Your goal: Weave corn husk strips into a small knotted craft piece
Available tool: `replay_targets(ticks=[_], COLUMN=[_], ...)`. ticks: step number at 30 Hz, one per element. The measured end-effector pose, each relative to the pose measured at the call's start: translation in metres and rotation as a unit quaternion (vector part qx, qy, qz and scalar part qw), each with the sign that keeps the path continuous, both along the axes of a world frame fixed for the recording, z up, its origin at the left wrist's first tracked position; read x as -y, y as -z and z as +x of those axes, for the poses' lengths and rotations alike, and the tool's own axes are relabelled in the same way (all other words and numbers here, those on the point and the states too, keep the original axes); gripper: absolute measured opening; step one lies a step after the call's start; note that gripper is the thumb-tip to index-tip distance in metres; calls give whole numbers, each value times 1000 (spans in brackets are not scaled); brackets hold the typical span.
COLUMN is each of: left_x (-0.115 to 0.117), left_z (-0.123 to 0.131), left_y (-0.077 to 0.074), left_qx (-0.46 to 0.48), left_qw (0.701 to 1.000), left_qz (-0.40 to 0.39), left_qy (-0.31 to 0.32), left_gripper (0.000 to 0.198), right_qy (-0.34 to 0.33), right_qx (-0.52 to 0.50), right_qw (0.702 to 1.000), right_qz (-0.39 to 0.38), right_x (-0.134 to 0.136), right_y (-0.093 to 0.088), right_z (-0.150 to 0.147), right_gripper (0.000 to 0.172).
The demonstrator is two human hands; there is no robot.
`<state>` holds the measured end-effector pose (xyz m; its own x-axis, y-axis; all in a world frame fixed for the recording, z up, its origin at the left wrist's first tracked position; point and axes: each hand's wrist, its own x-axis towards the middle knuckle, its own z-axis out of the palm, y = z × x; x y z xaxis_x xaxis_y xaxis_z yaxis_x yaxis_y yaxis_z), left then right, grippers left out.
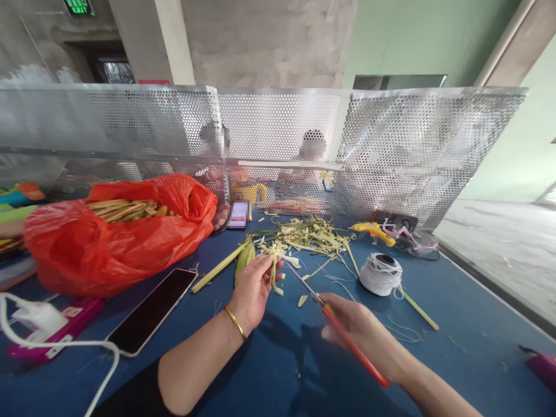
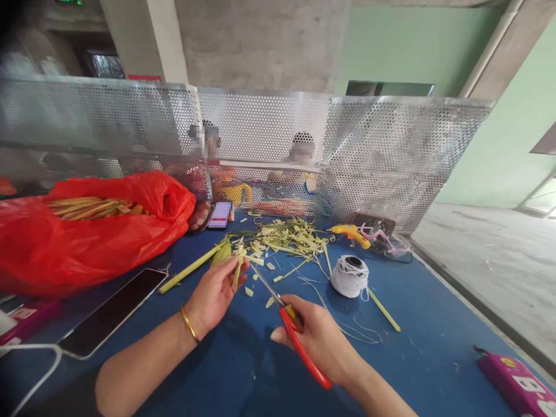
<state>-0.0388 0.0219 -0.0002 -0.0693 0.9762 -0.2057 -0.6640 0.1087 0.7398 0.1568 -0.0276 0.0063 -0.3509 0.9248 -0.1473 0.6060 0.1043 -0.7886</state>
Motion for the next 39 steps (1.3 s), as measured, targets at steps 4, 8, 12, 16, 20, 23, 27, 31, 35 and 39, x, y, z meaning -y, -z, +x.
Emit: replay_targets(ticks=[4, 8, 12, 16, 20, 23, 27, 31, 35, 39], left_x=[3, 3, 3, 3, 3, 2, 2, 3, 3, 3], left_z=[5, 7, 7, 7, 6, 6, 5, 6, 5, 6], left_y=[3, 5, 6, 6, 7, 8, 7, 7, 8, 8], left_qx=[22, 31, 29, 25, 20, 19, 20, 18, 11, 9], left_qw=[1000, 999, 999, 998, 998, 998, 998, 998, 998, 998], left_qz=[-4, 1, 6, 10, 14, 15, 16, 18, 21, 19], left_qy=[21, 36, 45, 50, 52, 52, 52, 49, 52, 55], left_gripper=[4, 1, 2, 2, 3, 4, 4, 4, 8, 9], right_qy=[11, 17, 21, 22, 31, 37, 38, 28, 25, 34], right_qx=[-18, -59, -75, -73, -66, -64, -53, -27, 18, 40], right_qw=[1000, 998, 997, 997, 997, 997, 998, 999, 999, 998], right_qz=[1, -2, -10, -5, 7, 6, 13, 18, 35, 43], right_x=[1, 1, 0, -1, -2, -2, -2, 0, 2, 2], right_y=[0, 5, 8, 10, 11, 11, 9, 6, 3, 2], right_z=[-1, 0, 2, 2, 2, 3, 3, 2, 1, 0], right_gripper=[41, 43, 45, 44, 43, 43, 42, 42, 41, 43])
